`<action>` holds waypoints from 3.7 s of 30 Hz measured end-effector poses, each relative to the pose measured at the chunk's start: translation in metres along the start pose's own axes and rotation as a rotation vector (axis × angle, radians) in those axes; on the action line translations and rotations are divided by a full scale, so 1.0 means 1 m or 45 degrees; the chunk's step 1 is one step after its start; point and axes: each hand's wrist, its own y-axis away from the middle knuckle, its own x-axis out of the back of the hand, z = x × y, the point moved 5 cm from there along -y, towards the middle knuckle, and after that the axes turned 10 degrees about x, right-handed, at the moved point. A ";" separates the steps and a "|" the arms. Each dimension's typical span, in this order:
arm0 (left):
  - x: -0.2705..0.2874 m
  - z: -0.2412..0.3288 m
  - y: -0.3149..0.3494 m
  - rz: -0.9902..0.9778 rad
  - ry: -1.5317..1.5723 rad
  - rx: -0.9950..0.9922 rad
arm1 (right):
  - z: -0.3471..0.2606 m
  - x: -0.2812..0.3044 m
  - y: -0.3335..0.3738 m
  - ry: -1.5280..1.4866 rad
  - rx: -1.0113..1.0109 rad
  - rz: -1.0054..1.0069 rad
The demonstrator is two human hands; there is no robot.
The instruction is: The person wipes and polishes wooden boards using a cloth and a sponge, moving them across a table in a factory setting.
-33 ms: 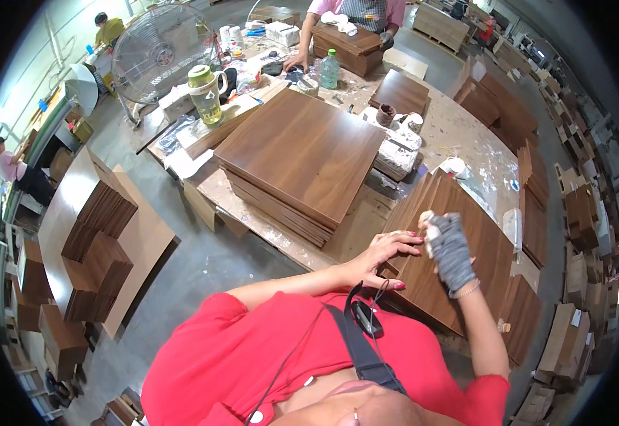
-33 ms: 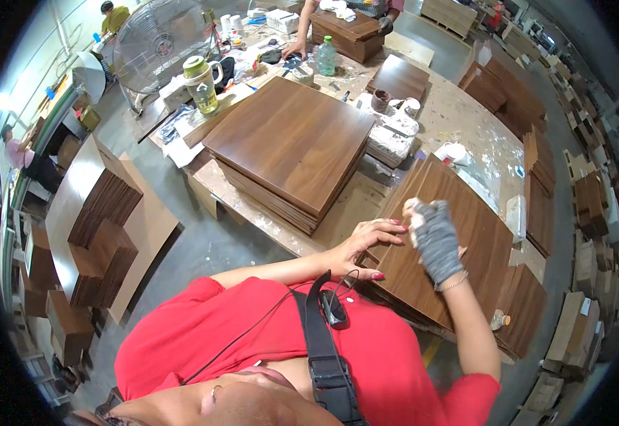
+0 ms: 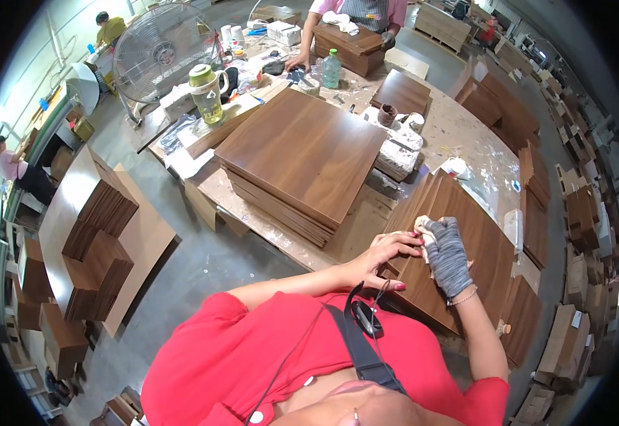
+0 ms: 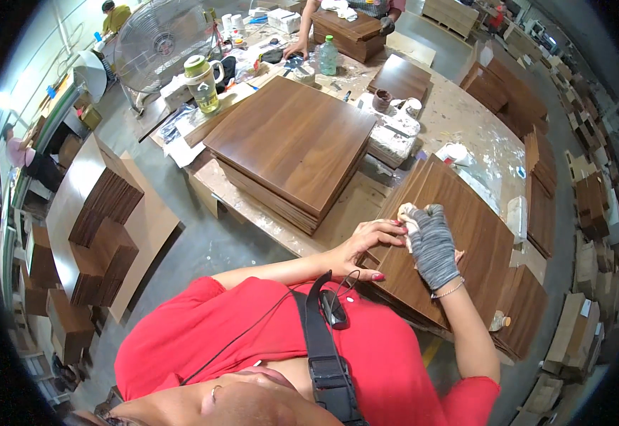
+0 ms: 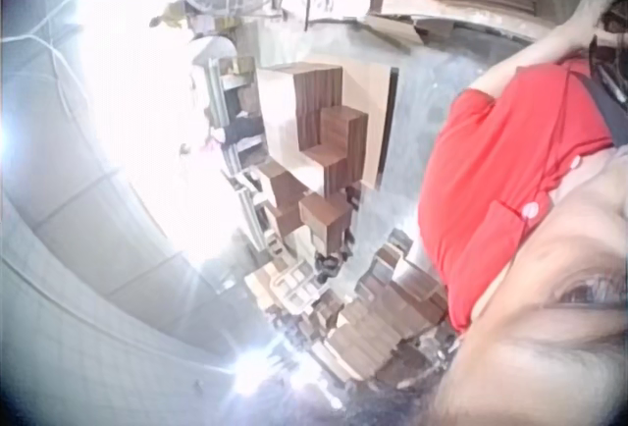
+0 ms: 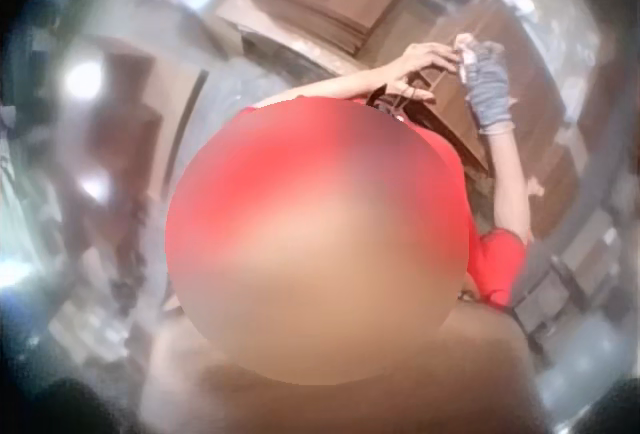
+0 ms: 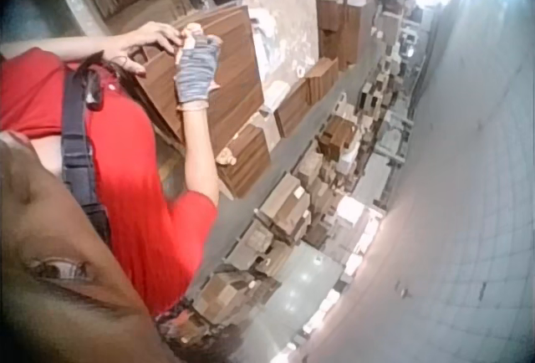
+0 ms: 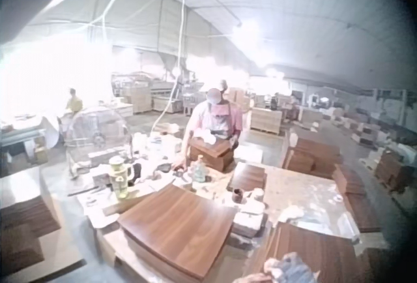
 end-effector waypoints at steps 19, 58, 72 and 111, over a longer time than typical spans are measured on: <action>0.003 0.000 -0.004 0.014 -0.043 0.021 | 0.138 0.002 0.019 -0.540 -0.938 -0.081; -0.004 0.001 -0.001 -0.059 -0.030 0.160 | 0.075 -0.043 -0.039 0.506 0.064 -0.331; -0.006 -0.005 -0.002 -0.014 0.037 0.138 | -0.009 -0.007 -0.008 -0.227 -0.382 -0.183; -0.005 0.024 -0.011 -0.146 -0.504 0.108 | -0.090 0.127 0.176 -0.058 -0.864 0.175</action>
